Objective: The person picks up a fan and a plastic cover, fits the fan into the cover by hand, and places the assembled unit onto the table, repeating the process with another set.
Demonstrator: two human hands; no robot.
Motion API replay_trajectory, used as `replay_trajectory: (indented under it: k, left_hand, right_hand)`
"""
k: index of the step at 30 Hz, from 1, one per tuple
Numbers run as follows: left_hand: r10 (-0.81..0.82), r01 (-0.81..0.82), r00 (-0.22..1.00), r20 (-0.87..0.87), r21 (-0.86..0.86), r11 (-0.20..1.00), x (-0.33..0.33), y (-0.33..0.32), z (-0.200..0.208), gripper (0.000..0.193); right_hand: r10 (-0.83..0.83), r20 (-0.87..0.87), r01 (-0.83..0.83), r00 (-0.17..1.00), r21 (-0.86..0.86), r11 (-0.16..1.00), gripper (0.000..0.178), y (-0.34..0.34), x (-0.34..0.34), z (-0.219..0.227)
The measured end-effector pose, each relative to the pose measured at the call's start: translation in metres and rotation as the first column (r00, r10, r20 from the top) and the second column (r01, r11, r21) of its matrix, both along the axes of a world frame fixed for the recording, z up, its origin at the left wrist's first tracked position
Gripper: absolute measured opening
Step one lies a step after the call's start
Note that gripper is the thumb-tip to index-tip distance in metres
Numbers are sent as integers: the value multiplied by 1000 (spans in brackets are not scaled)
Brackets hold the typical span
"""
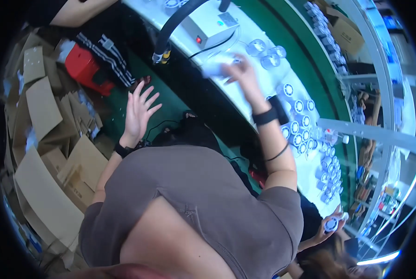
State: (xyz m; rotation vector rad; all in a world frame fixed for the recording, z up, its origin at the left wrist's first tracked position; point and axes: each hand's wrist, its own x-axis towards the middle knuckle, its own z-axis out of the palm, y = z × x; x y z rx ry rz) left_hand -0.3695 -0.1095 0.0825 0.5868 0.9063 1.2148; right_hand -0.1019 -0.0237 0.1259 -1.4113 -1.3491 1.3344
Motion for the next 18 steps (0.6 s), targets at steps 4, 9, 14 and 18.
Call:
replay_trajectory:
  k: [4, 9, 14, 18]
  left_hand:
    - [2, -3, 987, -162, -3, 1000, -19, 18, -30, 49]
    - [1, -59, 931, -364, -148, 987, -31, 31, -59, 37]
    - [69, -238, 848, -526, -261, 935, -48, 51, -98, 33]
    - [101, -388, 815, -570, -408, 826, -38, 81, -111, 32]
  right_hand:
    - [-355, 550, 134, 756, 402, 906, 51, 98, 91, 1]
    - [-322, 890, 79, 322, 314, 946, 64, 193, 133, -51]
    - [144, 970, -323, 194, -75, 943, 65, 254, 166, -88]
    - [176, 815, -365, 552, 47, 930, 59, 325, 114, -6]
